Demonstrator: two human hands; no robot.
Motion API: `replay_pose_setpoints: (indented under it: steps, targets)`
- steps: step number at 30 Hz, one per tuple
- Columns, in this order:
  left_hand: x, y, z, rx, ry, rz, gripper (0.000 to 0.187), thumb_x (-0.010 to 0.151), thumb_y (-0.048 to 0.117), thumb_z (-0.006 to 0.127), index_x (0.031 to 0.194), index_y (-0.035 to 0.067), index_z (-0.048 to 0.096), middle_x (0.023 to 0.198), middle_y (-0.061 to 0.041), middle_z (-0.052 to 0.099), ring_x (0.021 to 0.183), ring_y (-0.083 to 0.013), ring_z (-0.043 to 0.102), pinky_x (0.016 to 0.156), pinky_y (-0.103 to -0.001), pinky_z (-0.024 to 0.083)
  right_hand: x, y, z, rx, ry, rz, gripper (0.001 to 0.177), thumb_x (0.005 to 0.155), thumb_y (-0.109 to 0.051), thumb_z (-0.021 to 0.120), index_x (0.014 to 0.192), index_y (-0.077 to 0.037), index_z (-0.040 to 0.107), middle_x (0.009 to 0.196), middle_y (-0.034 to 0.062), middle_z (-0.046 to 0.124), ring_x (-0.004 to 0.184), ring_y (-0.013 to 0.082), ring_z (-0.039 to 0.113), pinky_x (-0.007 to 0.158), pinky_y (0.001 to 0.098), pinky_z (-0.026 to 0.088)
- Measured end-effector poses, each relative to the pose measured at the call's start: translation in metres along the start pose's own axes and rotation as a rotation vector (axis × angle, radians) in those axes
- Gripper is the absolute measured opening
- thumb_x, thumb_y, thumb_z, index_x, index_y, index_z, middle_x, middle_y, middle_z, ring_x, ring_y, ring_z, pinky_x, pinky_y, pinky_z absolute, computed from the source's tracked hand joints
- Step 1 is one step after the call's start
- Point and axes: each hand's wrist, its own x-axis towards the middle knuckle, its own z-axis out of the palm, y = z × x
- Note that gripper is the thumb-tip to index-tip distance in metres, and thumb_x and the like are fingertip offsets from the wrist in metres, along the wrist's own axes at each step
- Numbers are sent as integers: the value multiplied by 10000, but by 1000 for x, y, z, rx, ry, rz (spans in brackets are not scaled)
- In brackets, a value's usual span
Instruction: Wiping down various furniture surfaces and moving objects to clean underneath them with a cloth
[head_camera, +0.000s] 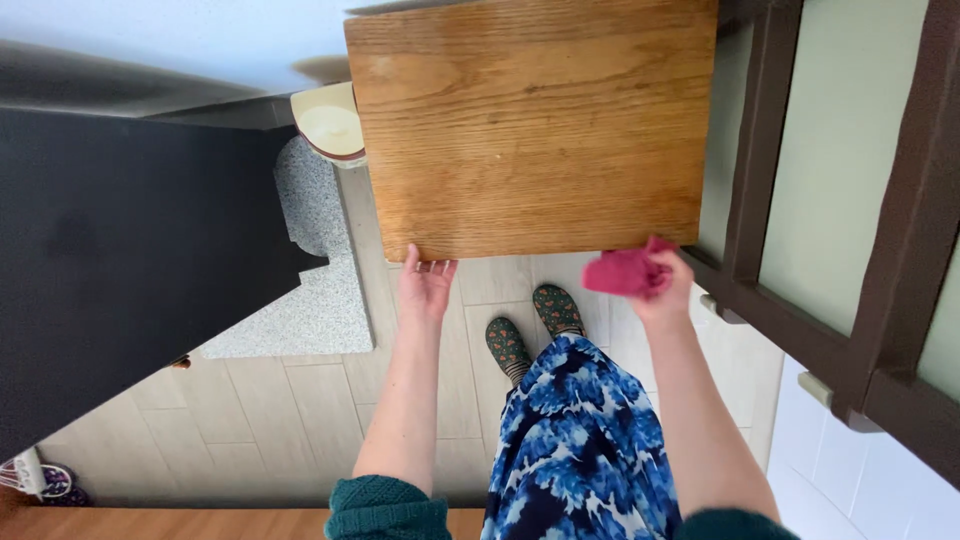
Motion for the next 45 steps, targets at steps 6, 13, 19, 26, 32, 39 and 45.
replay_pose_setpoints:
  steps: [6, 13, 19, 26, 32, 39, 45]
  targets:
    - [13, -9, -8, 88, -72, 16, 504, 916, 284, 825, 1248, 107, 490, 1109, -103, 567, 1066, -378, 689, 969, -585, 581, -76, 17, 94, 82, -85, -16, 164, 731, 38, 696, 717, -114, 638, 688, 65, 673, 697, 234, 722, 757, 344, 615]
    - [8, -11, -9, 142, -88, 56, 474, 949, 282, 784, 1264, 94, 484, 1038, -93, 568, 1029, -397, 712, 955, -562, 593, -61, 27, 84, 147, -123, -49, 191, 669, 33, 666, 798, -107, 684, 868, 74, 742, 882, 279, 756, 845, 383, 629]
    - [-12, -10, -27, 156, -63, 56, 458, 979, 281, 749, 1305, 96, 486, 1075, -101, 568, 1086, -402, 693, 1010, -586, 556, -65, 34, 58, 135, -62, -32, 171, 678, 16, 680, 739, -139, 639, 764, 46, 697, 792, 257, 727, 749, 345, 612]
    - [-57, 6, -46, 152, -11, 74, 459, 987, 265, 737, 1333, 89, 492, 1111, -119, 596, 1095, -393, 693, 1013, -587, 555, -132, 52, 54, 97, -29, -23, 250, 689, 11, 666, 661, -187, 515, 564, -25, 464, 595, 145, 589, 576, 258, 506]
    - [-90, 11, -74, 182, 41, 63, 458, 991, 272, 722, 1344, 110, 480, 1122, -114, 600, 1094, -371, 694, 1021, -567, 550, -193, 55, 64, 83, 2, 10, 235, 685, 0, 662, 643, -163, 498, 568, 7, 491, 624, 191, 631, 630, 248, 534]
    - [-129, 28, -57, 261, 82, 93, 452, 973, 296, 737, 1308, 117, 491, 1033, -72, 618, 974, -310, 728, 938, -490, 609, -217, 54, 62, 22, -2, -19, 318, 690, -14, 649, 611, -201, 405, 512, -45, 357, 490, 125, 468, 520, 195, 408]
    - [-131, 42, -1, 355, 62, 159, 463, 981, 330, 721, 1328, 126, 493, 1015, -45, 630, 931, -259, 737, 897, -439, 629, -170, 52, 65, 6, -75, -88, 350, 718, -50, 678, 613, -217, 390, 514, -49, 318, 472, 106, 430, 482, 216, 379]
